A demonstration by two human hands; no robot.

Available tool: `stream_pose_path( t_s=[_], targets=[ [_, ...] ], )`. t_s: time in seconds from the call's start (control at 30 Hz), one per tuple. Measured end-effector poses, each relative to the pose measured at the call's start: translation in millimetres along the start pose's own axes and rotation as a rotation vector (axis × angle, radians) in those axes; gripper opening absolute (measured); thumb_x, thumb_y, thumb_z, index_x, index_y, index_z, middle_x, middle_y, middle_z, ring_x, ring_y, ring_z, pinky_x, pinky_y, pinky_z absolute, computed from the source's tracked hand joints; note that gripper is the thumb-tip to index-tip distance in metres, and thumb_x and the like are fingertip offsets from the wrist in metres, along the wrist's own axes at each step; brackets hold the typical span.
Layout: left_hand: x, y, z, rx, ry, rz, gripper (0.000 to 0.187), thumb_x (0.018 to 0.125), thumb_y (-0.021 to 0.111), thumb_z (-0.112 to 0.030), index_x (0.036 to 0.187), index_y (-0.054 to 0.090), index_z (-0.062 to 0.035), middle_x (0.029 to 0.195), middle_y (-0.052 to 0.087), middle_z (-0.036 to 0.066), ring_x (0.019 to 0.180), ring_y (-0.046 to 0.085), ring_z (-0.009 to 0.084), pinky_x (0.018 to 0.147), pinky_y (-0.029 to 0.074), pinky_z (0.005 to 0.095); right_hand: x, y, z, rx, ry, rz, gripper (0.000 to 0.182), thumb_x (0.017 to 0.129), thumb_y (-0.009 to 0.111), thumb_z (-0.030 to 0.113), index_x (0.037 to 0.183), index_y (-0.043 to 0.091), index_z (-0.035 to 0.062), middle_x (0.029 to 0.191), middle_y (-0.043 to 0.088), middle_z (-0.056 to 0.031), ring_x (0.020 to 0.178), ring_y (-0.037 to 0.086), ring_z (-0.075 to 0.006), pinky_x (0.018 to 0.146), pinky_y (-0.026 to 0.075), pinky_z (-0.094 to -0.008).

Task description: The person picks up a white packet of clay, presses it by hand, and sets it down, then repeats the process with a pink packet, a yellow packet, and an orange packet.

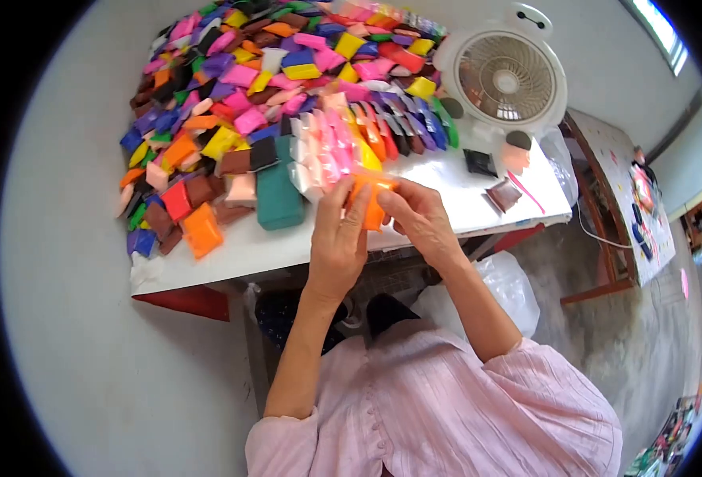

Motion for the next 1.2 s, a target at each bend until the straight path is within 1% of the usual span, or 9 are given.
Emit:
stream_pose_path(
  t_s=[0.03, 0.17, 0.27, 0.3, 0.43, 0.53, 0.63, 0.93, 1.2],
  targets=[
    [-2.6, 6.0, -6.8, 0.038, 0.041, 0.022, 0.054, 0.076, 0.055, 0.015, 0.127, 0.055, -0.0009, 0.124, 0.053, 0.017, 0.113, 0.055, 0.0311, 0.094, 0.047, 0.0362, 0.6, -2.6, -4.1, 0.038, 0.022, -0.009, 0.029, 0.091, 0.066, 0.028, 0.099, 0.068, 0.0008, 0.08, 0.065, -0.0015, 0.066, 0.052, -0.0056, 0.058, 0.043, -0.0204],
    [-8.9, 15.9, 3.2, -0.563, -0.497, -0.051, 0.053, 0.078, 0.046, 0.015, 0.13, 0.05, 0.0021, 0.121, 0.055, 0.014, 0.102, 0.058, 0.0209, 0.09, 0.049, 0.0328, 4.5, -15.6, -16.4, 0.248, -0.02, -0.09, 0.031, 0.085, 0.073, 0.027, 0.101, 0.068, 0.0013, 0.08, 0.064, -0.0004, 0.062, 0.052, -0.0031, 0.052, 0.039, -0.0172],
    [-17.5, 25.1, 9.6, -0.926, -0.74, 0.082, 0.047, 0.084, 0.049, 0.01, 0.13, 0.047, 0.0037, 0.115, 0.055, 0.012, 0.096, 0.058, 0.0156, 0.085, 0.048, 0.0281, 5.9, -26.8, -27.2, 0.288, -0.078, -0.157, 0.024, 0.085, 0.073, 0.023, 0.097, 0.067, 0.0021, 0.079, 0.064, 0.0, 0.061, 0.051, -0.0032, 0.053, 0.039, -0.0173],
    [-19.1, 32.7, 9.6, -0.994, -0.857, 0.092, 0.037, 0.089, 0.057, 0.0, 0.124, 0.05, 0.0048, 0.108, 0.058, 0.009, 0.091, 0.057, 0.0104, 0.08, 0.048, 0.0246, 6.0, -27.8, -29.1, 0.304, -0.099, -0.176, 0.023, 0.086, 0.073, 0.022, 0.096, 0.067, 0.0023, 0.079, 0.064, 0.0, 0.062, 0.052, -0.0033, 0.054, 0.039, -0.0175],
    [-17.8, 47.7, 7.6, -0.842, -0.87, 0.124, 0.029, 0.087, 0.069, -0.012, 0.109, 0.058, 0.0041, 0.086, 0.063, 0.003, 0.073, 0.057, 0.0065, 0.067, 0.048, 0.0211, 5.9, -27.0, -37.1, 0.381, -0.165, -0.258, 0.02, 0.087, 0.071, 0.02, 0.095, 0.065, 0.0022, 0.08, 0.064, -0.0004, 0.065, 0.053, -0.004, 0.058, 0.041, -0.0189],
    [-16.7, 50.8, 12.2, -0.807, -0.899, 0.041, 0.023, 0.087, 0.068, -0.009, 0.104, 0.06, 0.0033, 0.082, 0.064, 0.002, 0.069, 0.055, 0.0057, 0.064, 0.047, 0.0214, 3.5, -21.4, -33.5, 0.35, -0.174, -0.233, 0.019, 0.089, 0.069, 0.019, 0.094, 0.062, 0.0018, 0.082, 0.063, -0.0005, 0.067, 0.053, -0.0047, 0.061, 0.042, -0.02],
    [-21.3, 50.2, 25.2, -0.696, -0.873, -0.014, 0.021, 0.086, 0.069, -0.009, 0.104, 0.062, -0.0009, 0.082, 0.062, -0.001, 0.065, 0.053, 0.0028, 0.059, 0.042, 0.0181, 4.1, -20.8, -33.4, 0.346, -0.137, -0.167, 0.019, 0.089, 0.068, 0.019, 0.091, 0.059, 0.0022, 0.081, 0.061, -0.0002, 0.067, 0.052, -0.0051, 0.062, 0.042, -0.0206],
    [-20.7, 44.1, 15.0, -0.879, -0.82, -0.134, 0.018, 0.088, 0.066, -0.012, 0.103, 0.063, -0.0026, 0.088, 0.063, -0.001, 0.07, 0.052, 0.003, 0.058, 0.041, 0.0185, 2.2, -18.7, -31.1, 0.241, -0.103, -0.08, 0.017, 0.087, 0.065, 0.014, 0.08, 0.052, 0.0058, 0.077, 0.058, 0.0003, 0.068, 0.05, -0.0053, 0.062, 0.042, -0.021],
    [-27.9, 43.6, 24.9, -0.93, -0.863, -0.078, 0.016, 0.089, 0.064, -0.009, 0.102, 0.063, -0.0011, 0.089, 0.063, 0.0, 0.069, 0.052, 0.0039, 0.058, 0.041, 0.0182, 3.7, -18.0, -36.2, 0.087, -0.134, -0.023, 0.024, 0.085, 0.067, 0.015, 0.074, 0.047, 0.008, 0.069, 0.049, 0.0044, 0.063, 0.042, -0.0044, 0.056, 0.035, -0.0212]
  ],
)
Point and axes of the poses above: each hand's wrist, its own x-axis towards the middle knuckle, its own y-axis out of the palm, z = x × y, the point moved 6 cm from there along x, towards the middle knuckle
